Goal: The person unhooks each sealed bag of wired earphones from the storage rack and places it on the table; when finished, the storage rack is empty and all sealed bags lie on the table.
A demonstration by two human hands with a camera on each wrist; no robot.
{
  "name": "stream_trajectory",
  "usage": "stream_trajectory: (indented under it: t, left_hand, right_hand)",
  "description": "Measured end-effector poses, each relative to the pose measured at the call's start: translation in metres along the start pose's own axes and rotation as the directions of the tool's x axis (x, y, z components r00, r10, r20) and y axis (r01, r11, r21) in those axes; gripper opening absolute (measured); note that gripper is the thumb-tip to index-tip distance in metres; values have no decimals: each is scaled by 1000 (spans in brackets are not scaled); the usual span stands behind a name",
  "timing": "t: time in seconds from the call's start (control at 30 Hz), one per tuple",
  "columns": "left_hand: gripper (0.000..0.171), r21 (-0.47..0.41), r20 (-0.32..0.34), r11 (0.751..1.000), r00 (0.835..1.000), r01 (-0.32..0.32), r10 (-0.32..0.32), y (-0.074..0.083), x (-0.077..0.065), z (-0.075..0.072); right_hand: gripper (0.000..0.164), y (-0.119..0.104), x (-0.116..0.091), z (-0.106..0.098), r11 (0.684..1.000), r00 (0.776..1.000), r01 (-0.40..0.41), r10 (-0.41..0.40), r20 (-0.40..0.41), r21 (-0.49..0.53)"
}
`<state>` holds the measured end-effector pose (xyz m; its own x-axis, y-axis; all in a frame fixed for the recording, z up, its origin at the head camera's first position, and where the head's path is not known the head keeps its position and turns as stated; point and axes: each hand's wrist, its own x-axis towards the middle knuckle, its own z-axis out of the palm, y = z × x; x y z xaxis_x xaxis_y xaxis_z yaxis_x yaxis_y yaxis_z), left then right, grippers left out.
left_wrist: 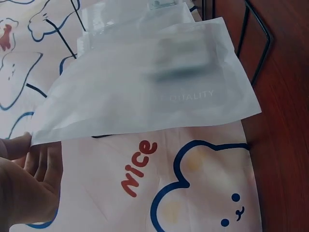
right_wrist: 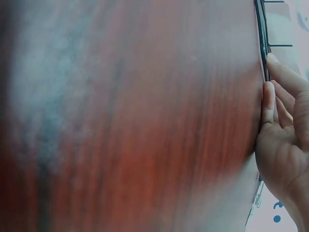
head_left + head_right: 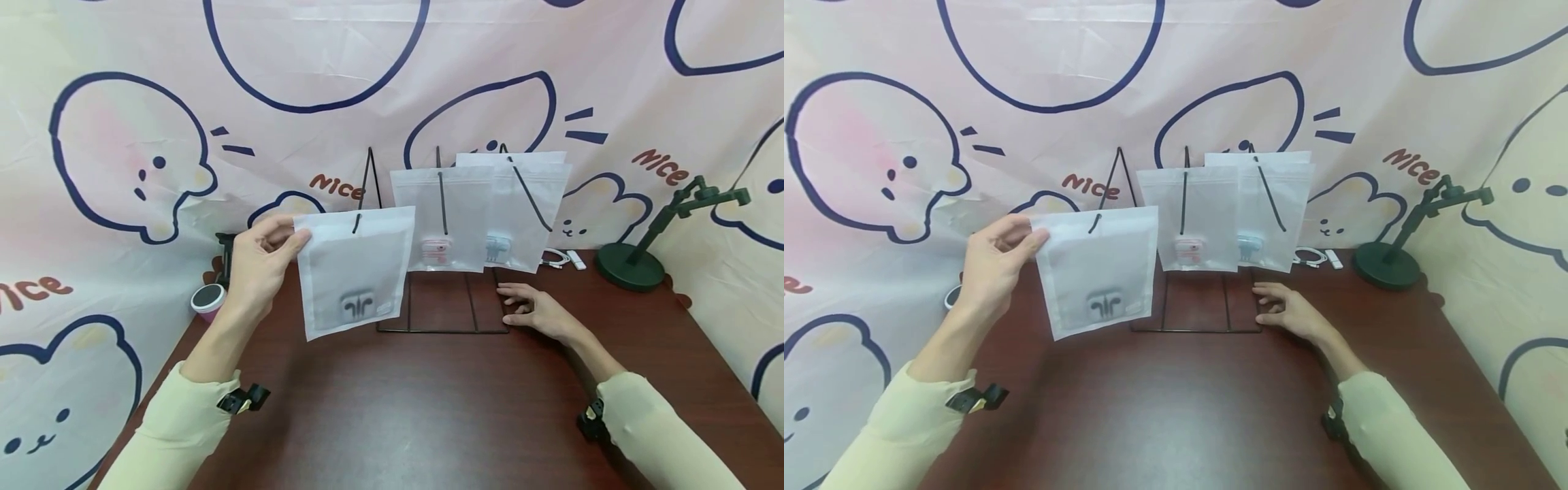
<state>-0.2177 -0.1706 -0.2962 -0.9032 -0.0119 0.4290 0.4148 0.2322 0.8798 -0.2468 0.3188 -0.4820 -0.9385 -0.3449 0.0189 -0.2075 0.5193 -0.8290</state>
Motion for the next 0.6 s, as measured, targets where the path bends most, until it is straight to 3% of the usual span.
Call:
stream_trajectory:
  t: [0.2,0.47,0.6]
  left_hand:
    - [26,-16,5,1000,1000,10,-10,4,-11,-5]
    - [19,-70,12,997,1000,-16,16,14,-24,-13]
    - [20,-56,15,998,999,-28,29,20,-30,-19]
  right_hand:
    - [67,-3,0,-1,1000,1000,6,-6,-4,-24]
    - [65,-1,-1,0,999,1000,1,-1,-9,-45]
    - [66,1,0,1,999,1000,-1,1,-9,-35]
